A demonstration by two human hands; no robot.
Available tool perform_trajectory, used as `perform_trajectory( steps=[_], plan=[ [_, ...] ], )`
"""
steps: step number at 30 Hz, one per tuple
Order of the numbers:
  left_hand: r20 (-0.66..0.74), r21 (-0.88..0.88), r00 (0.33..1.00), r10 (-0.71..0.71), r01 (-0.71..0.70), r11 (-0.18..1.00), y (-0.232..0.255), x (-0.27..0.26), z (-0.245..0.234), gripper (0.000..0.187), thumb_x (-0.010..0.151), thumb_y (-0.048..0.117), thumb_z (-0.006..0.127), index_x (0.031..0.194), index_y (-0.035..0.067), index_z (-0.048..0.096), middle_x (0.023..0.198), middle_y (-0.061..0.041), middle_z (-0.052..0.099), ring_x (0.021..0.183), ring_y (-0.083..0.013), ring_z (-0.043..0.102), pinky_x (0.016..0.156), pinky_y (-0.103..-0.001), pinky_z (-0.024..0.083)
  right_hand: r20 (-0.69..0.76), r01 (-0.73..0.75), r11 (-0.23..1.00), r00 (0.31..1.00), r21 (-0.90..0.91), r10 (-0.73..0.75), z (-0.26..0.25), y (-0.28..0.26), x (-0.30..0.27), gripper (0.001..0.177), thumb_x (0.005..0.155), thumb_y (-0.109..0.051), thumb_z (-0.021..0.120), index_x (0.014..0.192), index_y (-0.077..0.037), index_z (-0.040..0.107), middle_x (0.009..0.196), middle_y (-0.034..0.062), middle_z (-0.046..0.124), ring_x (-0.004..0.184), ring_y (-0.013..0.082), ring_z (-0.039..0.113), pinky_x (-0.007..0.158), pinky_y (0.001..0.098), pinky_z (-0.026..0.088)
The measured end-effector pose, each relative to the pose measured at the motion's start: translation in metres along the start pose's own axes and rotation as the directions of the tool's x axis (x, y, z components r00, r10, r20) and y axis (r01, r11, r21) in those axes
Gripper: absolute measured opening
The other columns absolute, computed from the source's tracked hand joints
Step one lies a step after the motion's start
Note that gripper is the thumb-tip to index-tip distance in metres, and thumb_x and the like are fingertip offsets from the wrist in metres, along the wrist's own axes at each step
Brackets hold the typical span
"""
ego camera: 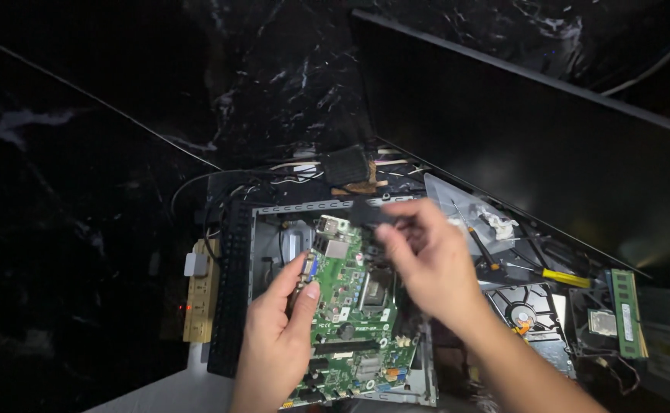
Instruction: Inspecting and cleaning a computer motherboard while it is removed from the case.
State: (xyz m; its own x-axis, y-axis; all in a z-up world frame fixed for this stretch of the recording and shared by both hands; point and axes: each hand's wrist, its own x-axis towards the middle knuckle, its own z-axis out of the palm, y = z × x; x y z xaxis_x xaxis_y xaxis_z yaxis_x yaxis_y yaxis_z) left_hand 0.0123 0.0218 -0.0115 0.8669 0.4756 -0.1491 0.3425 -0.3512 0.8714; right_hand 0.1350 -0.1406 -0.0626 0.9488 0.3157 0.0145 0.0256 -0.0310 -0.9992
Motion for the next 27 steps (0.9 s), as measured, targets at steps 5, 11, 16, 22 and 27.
perform_trajectory(
  steps=[5,11,16,22,27],
  plan=[
    [-0.007,0.042,0.999,-0.051,0.051,0.998,-0.001,-0.002,0.000,0.044,0.094,0.016,0.064,0.137,0.003,0.062,0.087,-0.003,0.075,0.070,-0.0055,0.059,0.063,-0.023,0.052,0.262,0.145,0.988,0.957,-0.062,-0.124,-0.004,-0.008,-0.001,0.024,0.093,-0.017,0.072,0.113,-0.006,0.064,0.088,0.0024,0.074,0.076,0.0093,0.069,0.065,0.0251,0.057],
    [-0.015,0.045,1.000,-0.008,0.009,0.999,-0.004,-0.003,-0.001,0.043,0.095,0.016,0.063,0.136,0.003,0.062,0.088,-0.003,0.076,0.073,-0.0054,0.062,0.065,-0.023,0.053,0.246,0.109,0.982,0.967,-0.151,-0.070,-0.006,-0.015,-0.002,0.022,0.091,-0.019,0.072,0.108,-0.007,0.066,0.084,0.0026,0.072,0.074,0.0099,0.069,0.063,0.0270,0.057],
    [-0.031,0.113,1.000,-0.006,0.009,0.994,0.005,-0.005,0.001,0.043,0.096,0.018,0.064,0.137,0.004,0.062,0.088,-0.009,0.077,0.073,-0.0092,0.063,0.066,-0.027,0.053,0.240,0.105,0.952,0.970,-0.286,-0.035,-0.011,-0.025,-0.004,0.019,0.090,-0.018,0.071,0.108,-0.009,0.069,0.082,0.0018,0.072,0.067,0.0108,0.066,0.057,0.0280,0.053],
    [-0.071,0.181,0.997,0.005,0.008,0.983,0.013,-0.008,0.004,0.043,0.092,0.021,0.064,0.132,0.006,0.063,0.085,-0.010,0.079,0.066,-0.0123,0.069,0.062,-0.029,0.056,0.151,0.192,0.940,0.976,-0.281,-0.154,-0.023,-0.027,0.006,0.019,0.093,-0.015,0.068,0.110,-0.007,0.068,0.082,0.0027,0.073,0.071,0.0097,0.068,0.060,0.0248,0.055],
    [-0.078,0.214,0.997,-0.020,0.037,0.976,0.018,-0.013,0.007,0.045,0.092,0.022,0.063,0.136,0.011,0.064,0.079,-0.012,0.077,0.061,-0.0155,0.067,0.060,-0.030,0.054,0.069,0.151,0.942,0.988,-0.301,-0.136,-0.027,-0.038,0.014,0.023,0.092,-0.017,0.070,0.111,-0.003,0.066,0.075,0.0031,0.071,0.067,0.0100,0.067,0.063,0.0257,0.055]
  ],
)
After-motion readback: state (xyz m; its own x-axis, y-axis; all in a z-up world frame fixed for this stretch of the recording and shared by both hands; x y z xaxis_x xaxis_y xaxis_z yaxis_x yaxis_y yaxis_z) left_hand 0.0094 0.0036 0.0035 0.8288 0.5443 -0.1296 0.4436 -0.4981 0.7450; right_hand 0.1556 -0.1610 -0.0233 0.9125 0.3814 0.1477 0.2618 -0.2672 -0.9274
